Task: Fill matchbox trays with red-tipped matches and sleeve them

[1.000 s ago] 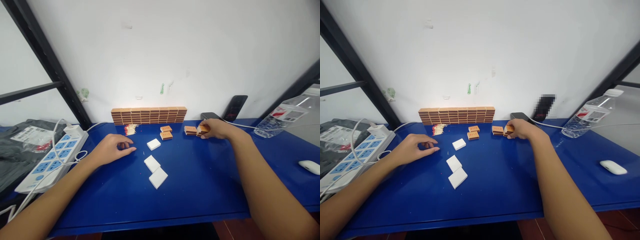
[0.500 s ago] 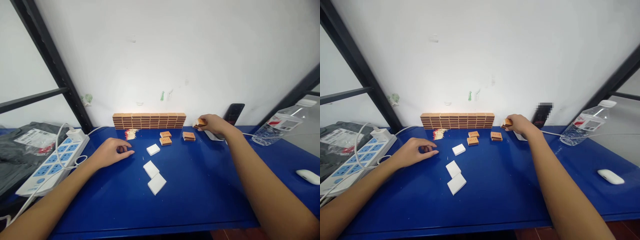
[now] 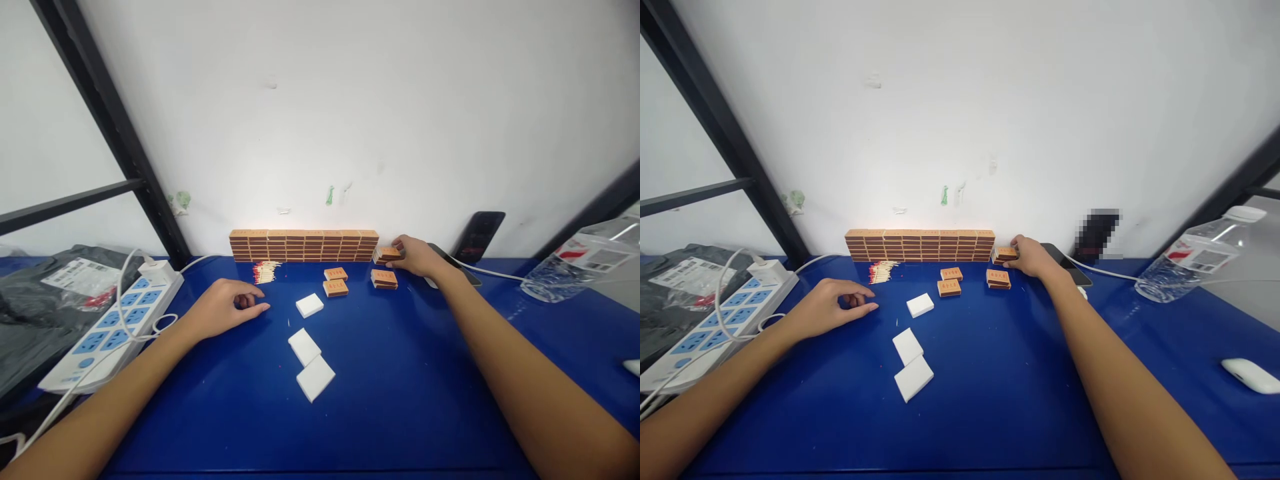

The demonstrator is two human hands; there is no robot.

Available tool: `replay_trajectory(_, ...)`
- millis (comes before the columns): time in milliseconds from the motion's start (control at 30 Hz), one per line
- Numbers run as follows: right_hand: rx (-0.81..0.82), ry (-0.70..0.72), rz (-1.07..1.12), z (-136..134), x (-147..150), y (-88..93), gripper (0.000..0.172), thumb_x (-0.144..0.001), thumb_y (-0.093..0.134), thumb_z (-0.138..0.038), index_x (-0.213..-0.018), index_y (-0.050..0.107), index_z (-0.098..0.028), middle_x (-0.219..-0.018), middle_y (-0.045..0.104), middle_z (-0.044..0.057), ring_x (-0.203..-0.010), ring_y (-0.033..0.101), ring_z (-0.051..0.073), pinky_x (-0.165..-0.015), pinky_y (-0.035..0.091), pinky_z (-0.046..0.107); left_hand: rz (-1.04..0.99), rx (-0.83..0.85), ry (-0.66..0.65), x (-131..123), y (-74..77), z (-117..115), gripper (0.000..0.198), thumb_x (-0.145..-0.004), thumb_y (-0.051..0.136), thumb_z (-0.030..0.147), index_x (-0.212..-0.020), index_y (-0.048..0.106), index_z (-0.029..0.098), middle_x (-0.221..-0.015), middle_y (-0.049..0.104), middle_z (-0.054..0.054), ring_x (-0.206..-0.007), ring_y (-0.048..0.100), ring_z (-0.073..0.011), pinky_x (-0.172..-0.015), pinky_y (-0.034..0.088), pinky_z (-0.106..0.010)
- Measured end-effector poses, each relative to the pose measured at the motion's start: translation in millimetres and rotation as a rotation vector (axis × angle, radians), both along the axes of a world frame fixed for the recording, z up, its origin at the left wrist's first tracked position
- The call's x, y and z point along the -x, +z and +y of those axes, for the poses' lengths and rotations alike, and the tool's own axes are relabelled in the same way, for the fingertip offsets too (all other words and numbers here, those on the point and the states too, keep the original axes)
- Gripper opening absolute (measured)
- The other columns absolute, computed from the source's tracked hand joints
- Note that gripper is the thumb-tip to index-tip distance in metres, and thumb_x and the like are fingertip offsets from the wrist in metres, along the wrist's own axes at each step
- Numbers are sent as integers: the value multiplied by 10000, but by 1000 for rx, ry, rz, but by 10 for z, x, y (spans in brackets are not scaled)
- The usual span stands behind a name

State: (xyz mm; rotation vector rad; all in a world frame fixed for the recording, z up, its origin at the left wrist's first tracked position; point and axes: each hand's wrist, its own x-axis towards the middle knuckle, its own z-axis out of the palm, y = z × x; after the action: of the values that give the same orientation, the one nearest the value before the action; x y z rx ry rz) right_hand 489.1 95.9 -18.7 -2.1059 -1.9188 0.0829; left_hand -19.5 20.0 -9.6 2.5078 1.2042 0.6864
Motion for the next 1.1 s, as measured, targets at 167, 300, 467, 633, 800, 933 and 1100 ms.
replay_trajectory(167, 5, -72, 28, -49, 65, -74, 695, -849, 810, -459, -1379, 508, -124, -1255, 748, 214, -1115, 719, 335, -850, 535, 369, -91, -115, 88, 41, 51, 37, 400, -956, 707, 557, -1119, 817, 209, -809, 790, -16, -704, 696, -168, -743, 574, -299)
replay_trajectory(300, -2, -112, 8, -56, 191, -109, 602, -897, 781, -443, -1336, 535, -113, -1240, 751, 235, -1130, 719, 356, -834, 521, 371, -198, -217, 330, 163, 166, 143, 467, -921, 714, 592, -1169, 807, 206, -849, 809, -22, -740, 708, -187, -792, 577, -313)
replay_trajectory(467, -48, -97, 65, -42, 254, -145, 495, -938, 746, -369, -1335, 559, -140, -1278, 752, 201, -1167, 714, 328, -882, 522, 364, -153, -224, 618, 336, 303, 369, 521, -904, 649, 568, -1216, 795, 177, -933, 833, -59, -926, 778, -258, -876, 574, -337)
replay_trajectory(633, -71, -90, 70, -48, 278, -144, 527, -957, 729, -419, -1370, 549, -145, -1301, 751, 194, -1209, 701, 332, -887, 517, 363, 185, -54, 739, 417, 306, 620, 649, -855, 657, 615, -1278, 777, 138, -1144, 832, -119, -1128, 755, -364, -903, 568, -389)
replay_trajectory(800, -49, -108, 49, -91, 375, -99, 516, -993, 665, -529, -1327, 596, -142, -1301, 749, 214, -1199, 706, 342, -864, 507, 365, 330, 26, 692, 371, 200, 817, 760, -853, 594, 776, -1222, 808, 146, -1261, 794, -184, -1210, 719, -413, -936, 546, -391)
replay_trajectory(933, -43, -110, 19, -104, 433, -75, 428, -1029, 598, -549, -1214, 653, -167, -1259, 762, 214, -1182, 713, 340, -849, 496, 362, 316, 45, 684, 271, 171, 889, 846, -813, 593, 857, -1189, 818, 133, -1238, 793, -218, -1179, 729, -426, -905, 546, -400)
replay_trajectory(1100, -28, -91, 7, -120, 444, -34, 466, -1015, 599, -605, -1175, 664, -172, -1245, 770, 197, -1155, 719, 337, -815, 489, 354, 300, 33, 647, 193, 154, 910, 818, -808, 584, 885, -1115, 846, 174, -1132, 818, -204, -1116, 747, -416, -868, 546, -398)
